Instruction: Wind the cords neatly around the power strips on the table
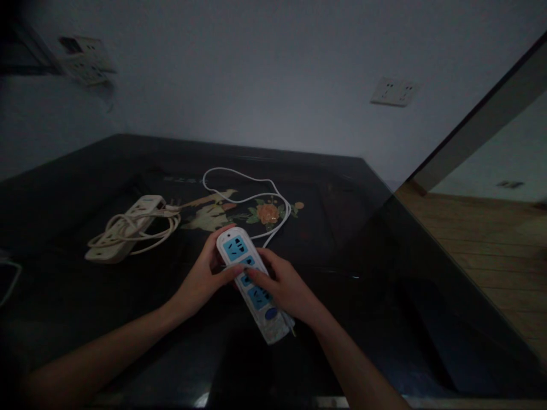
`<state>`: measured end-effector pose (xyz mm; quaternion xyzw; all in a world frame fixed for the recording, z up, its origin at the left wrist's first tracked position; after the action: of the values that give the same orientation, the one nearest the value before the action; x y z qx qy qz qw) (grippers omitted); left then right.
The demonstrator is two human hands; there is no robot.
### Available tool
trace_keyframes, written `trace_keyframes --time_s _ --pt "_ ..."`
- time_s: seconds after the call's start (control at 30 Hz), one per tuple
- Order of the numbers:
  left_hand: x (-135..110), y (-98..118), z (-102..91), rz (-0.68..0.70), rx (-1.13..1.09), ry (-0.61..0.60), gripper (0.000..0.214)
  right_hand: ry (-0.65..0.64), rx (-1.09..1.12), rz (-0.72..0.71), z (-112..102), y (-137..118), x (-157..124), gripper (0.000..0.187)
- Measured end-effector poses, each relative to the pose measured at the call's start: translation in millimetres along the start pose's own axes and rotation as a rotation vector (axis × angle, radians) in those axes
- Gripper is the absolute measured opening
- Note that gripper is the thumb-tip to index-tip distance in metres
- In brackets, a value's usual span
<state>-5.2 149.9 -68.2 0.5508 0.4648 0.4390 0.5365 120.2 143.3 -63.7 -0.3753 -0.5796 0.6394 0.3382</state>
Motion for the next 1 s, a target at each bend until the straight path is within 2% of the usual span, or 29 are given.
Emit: trace_keyframes --time_s 0.37,0.63,0.87,1.0 --pt "-2 0 5.3 -0.037 -0.055 -0.037 0.072 0.090 -0.083 -0.082 -7 -4 -2 0.037" --pt "0 -11 11.1 -0.089 0.011 -0.111 0.056 0.097 -0.146 -0.112 -6 -10 -4 0.037" --pt "-3 -12 7.3 -0.064 0.088 -0.047 0.051 0.106 -0.190 -0.138 3 -12 -4 0.039" --pt "-3 -3 -0.9 0.020 0.123 0.034 0.043 0.076 -0.108 -0.155 8 -11 -4 0.047"
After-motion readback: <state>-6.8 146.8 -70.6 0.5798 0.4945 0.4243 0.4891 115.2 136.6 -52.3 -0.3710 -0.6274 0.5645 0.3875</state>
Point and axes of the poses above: each hand's wrist, its own x-axis towards the middle knuckle, its own z-axis out of the palm, y = z × x, the point moved 8 cm from there along x, towards the middle knuckle, and after that the axes turned 10 degrees about x, right-handed, at the moved point
